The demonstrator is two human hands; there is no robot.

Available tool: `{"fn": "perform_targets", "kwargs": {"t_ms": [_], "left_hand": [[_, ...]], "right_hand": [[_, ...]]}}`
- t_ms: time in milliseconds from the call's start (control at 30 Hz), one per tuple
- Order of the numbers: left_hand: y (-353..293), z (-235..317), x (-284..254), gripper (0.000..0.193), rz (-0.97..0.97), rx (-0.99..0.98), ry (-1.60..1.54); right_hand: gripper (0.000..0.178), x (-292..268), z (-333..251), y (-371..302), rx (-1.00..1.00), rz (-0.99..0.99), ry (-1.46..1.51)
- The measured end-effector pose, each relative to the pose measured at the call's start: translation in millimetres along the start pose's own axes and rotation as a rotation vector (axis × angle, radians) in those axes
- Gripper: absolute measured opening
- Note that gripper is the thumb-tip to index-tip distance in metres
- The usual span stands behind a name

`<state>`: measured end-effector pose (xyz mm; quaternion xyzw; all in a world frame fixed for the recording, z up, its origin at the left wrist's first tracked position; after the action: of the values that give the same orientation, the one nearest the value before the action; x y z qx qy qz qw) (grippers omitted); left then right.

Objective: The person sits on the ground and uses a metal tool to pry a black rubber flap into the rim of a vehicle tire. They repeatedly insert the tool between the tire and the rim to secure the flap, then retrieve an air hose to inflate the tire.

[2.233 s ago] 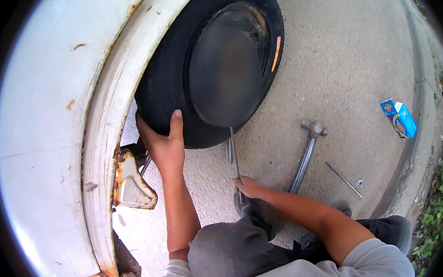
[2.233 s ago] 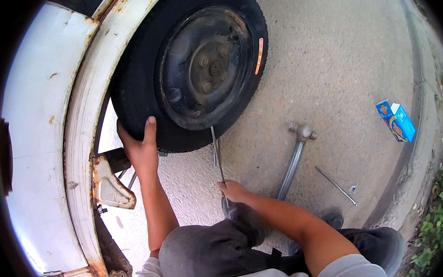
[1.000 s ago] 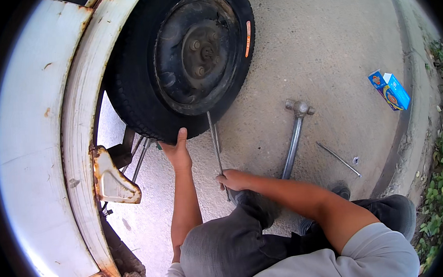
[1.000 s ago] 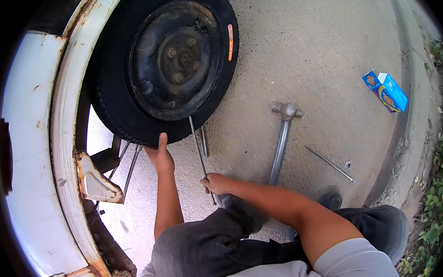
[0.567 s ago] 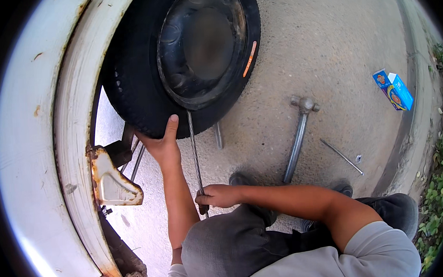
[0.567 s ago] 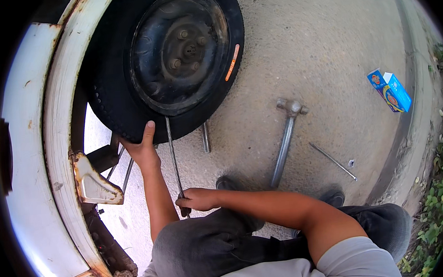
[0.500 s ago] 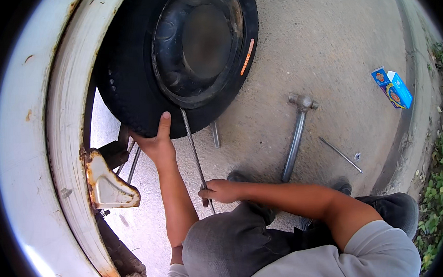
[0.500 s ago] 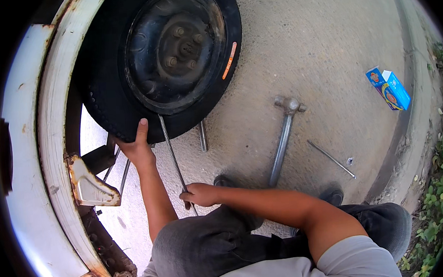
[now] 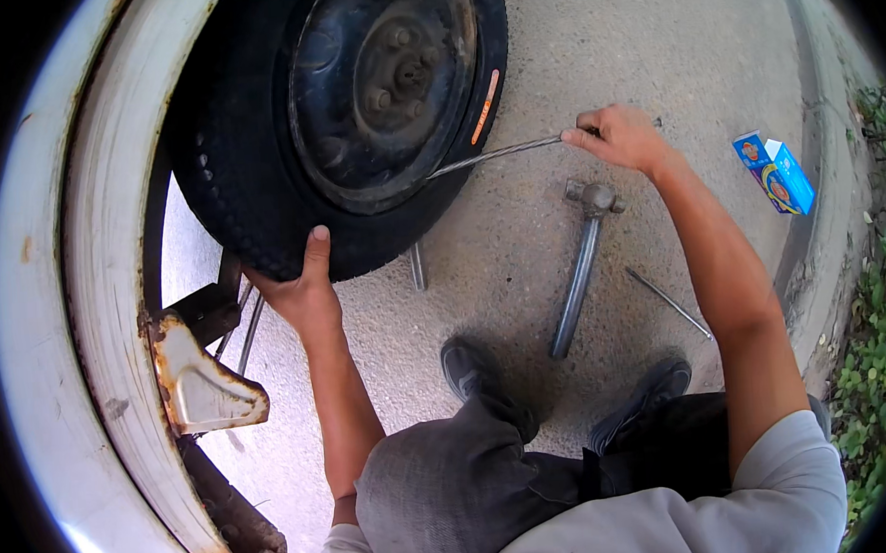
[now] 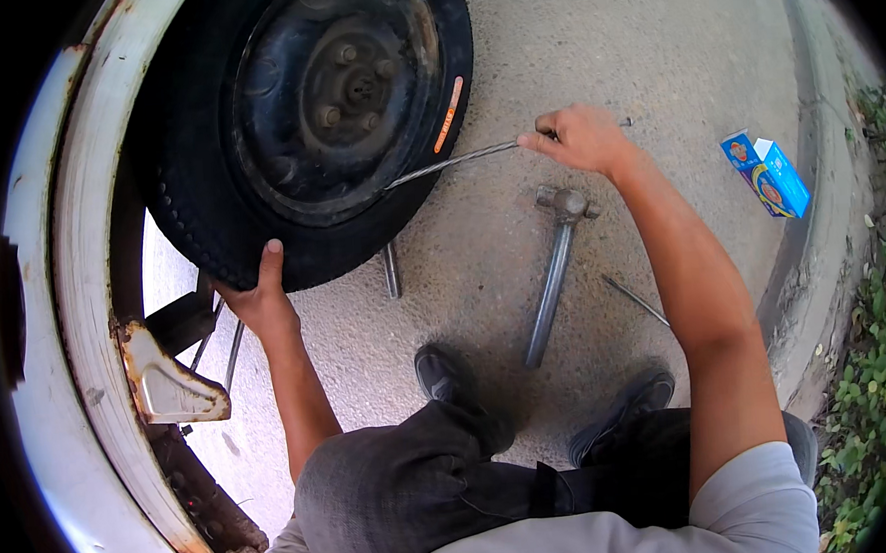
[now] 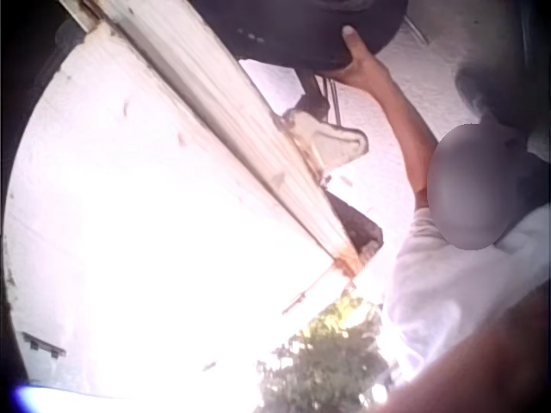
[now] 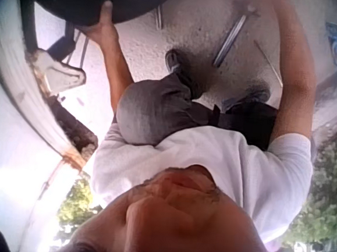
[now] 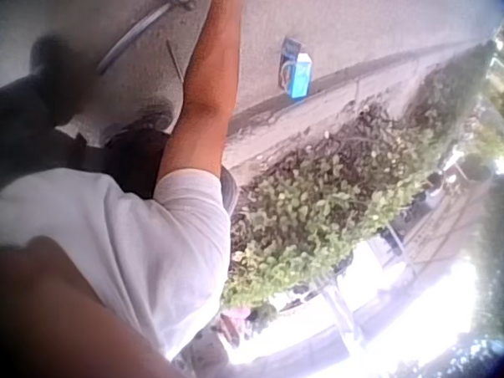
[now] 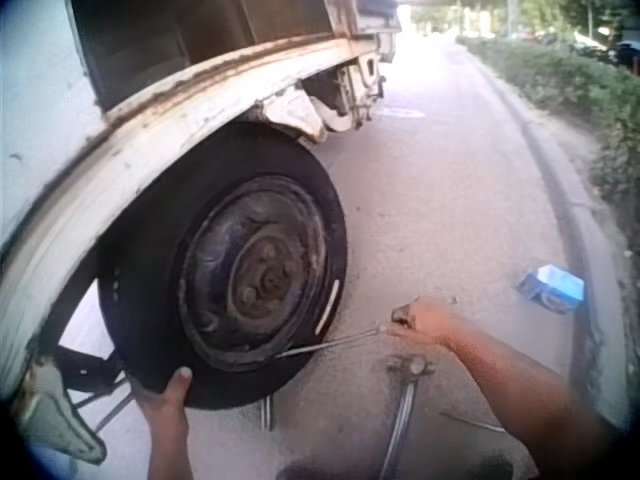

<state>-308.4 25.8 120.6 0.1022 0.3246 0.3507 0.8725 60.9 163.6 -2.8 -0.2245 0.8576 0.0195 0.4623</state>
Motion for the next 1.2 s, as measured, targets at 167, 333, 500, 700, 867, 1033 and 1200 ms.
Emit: {"fn": "perform_targets", "kwargs": {"t_ms": [167, 333, 500, 700, 867, 1033, 1200], "left_hand": [[-2.8, -2.7, -0.8, 0.090, 0.002, -0.053, 0.055], [-2.6, -0.7, -2.9, 0.093, -0.016, -0.043, 0.066], [-3.5, -1.5, -2.4, 0.095, -0.031, -0.052, 0.055], [-1.0, -7.2, -3.0, 0.093, -0.012, -0.026, 0.093], [2.9, -14.5, -5.5, 0.099, -0.024, -0.037, 0.095], [7.5, -13.1, -1.9, 0.095, -0.016, 0.007, 0.064], [10.9, -17.4, -2.0, 0.096, -0.022, 0.020, 0.051]], "right_hand": [[0.055, -50.5, -54.2, 51.9, -0.384, 0.088, -0.335], [0.054, -71.8, -103.7, 89.9, -0.573, 0.018, -0.511], [0.054, -59.3, -119.9, 93.6, -0.567, -0.061, -0.453], [0.050, -25.7, -61.3, 42.8, -0.376, -0.332, -0.219], [0.043, -18.1, -69.4, -7.1, 0.233, -0.910, 0.316], [0.040, 33.2, -54.7, -58.7, -0.080, -0.561, 0.411], [0.039, 74.4, -65.6, -103.0, 0.018, -0.388, 0.488]]}}
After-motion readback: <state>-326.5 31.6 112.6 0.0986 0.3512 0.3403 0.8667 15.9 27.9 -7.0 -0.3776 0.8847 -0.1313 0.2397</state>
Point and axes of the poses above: each hand's wrist, its own y-axis towards the middle knuckle, its own x-axis out of the palm, z = x × y, the point moved 6 cm from there along y, towards the middle knuckle, and after that the axes turned 10 degrees about y, right-handed, at the moved point
